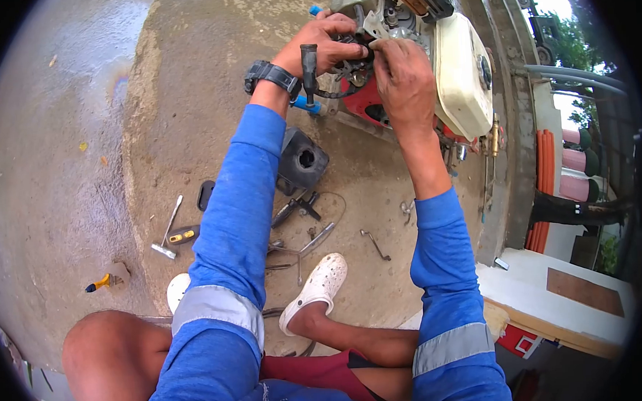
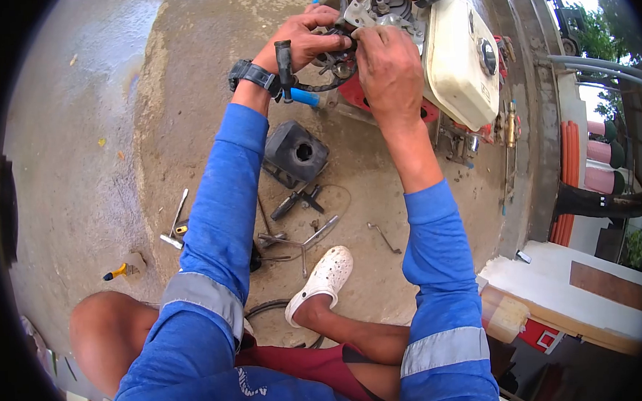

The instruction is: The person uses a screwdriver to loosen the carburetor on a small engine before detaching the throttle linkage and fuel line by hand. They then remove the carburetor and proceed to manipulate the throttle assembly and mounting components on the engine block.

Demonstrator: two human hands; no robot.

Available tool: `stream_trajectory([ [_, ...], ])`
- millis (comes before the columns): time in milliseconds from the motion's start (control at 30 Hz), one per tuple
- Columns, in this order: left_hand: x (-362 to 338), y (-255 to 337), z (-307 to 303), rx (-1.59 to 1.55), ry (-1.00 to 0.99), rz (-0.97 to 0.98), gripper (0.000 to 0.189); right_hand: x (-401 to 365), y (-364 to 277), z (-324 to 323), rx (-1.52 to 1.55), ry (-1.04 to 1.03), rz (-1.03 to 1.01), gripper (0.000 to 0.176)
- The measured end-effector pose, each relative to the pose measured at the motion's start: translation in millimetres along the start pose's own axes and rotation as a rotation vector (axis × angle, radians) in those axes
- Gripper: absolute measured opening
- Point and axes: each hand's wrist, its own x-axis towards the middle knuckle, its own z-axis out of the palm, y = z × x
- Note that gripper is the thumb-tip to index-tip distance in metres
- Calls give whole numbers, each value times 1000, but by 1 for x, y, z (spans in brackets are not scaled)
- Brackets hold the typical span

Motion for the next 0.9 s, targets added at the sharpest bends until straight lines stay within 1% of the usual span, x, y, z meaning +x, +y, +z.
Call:
stream_trajectory([
  [33,0,1,1,-55,12,-89,21,0,-1,0,0,1,0,18],
  [67,0,0,-1,-55,12,-88,21,0,-2,0,2,7,-15,19],
  [133,0,0,-6,64,-42,98,22,-1,-5,-1,2,15,-28,20],
  [167,-1,1,-6,62,-43,101,22,-1,-8,-2,-13,5,-33,22],
  [233,-2,5,-7,-61,-86,-106,24,-5,-11,-5,-32,-4,-37,24],
  [267,-2,7,-7,-62,-87,-103,24,-9,-11,-5,5,-4,11,25],
  [300,-2,8,-7,-114,-80,-148,26,-14,-12,-6,43,-4,60,26],
  [333,-1,9,-7,-163,-74,-192,30,-17,-15,-9,41,-1,60,26],
  [367,-1,11,-7,-161,-75,-188,30,-19,-18,-12,79,34,135,22],
  [400,2,21,-9,-279,-64,-374,33,-21,-20,-14,117,72,210,18],
  [433,5,30,-10,-394,-55,-560,39,-21,-22,-16,116,81,214,18],
  [467,6,34,-12,-390,-63,-555,39,-21,-24,-18,153,125,274,19],
  [500,8,37,-14,-380,-62,-586,43,-20,-25,-21,189,169,335,21],
  [533,8,41,-16,-369,-63,-617,47,-20,-25,-25,188,180,345,21],
  [567,7,46,-17,-365,-76,-612,47,-19,-25,-29,218,233,409,18],
  [600,6,54,-20,-379,-46,-666,50,-17,-25,-34,248,289,473,17],
  [633,7,58,-22,-392,-17,-719,52,-16,-27,-39,246,302,483,17],
  [700,0,49,-19,-431,-19,-728,52,-16,-29,-47,265,365,583,14],
  [767,-7,40,-19,-385,24,-561,52,-20,-27,-49,274,422,571,14],
  [833,-10,38,-22,-392,7,-556,54,-21,-33,-56,333,420,661,13],
  [900,-13,40,-26,-343,0,-572,57,-29,-31,-56,360,458,677,12],
])
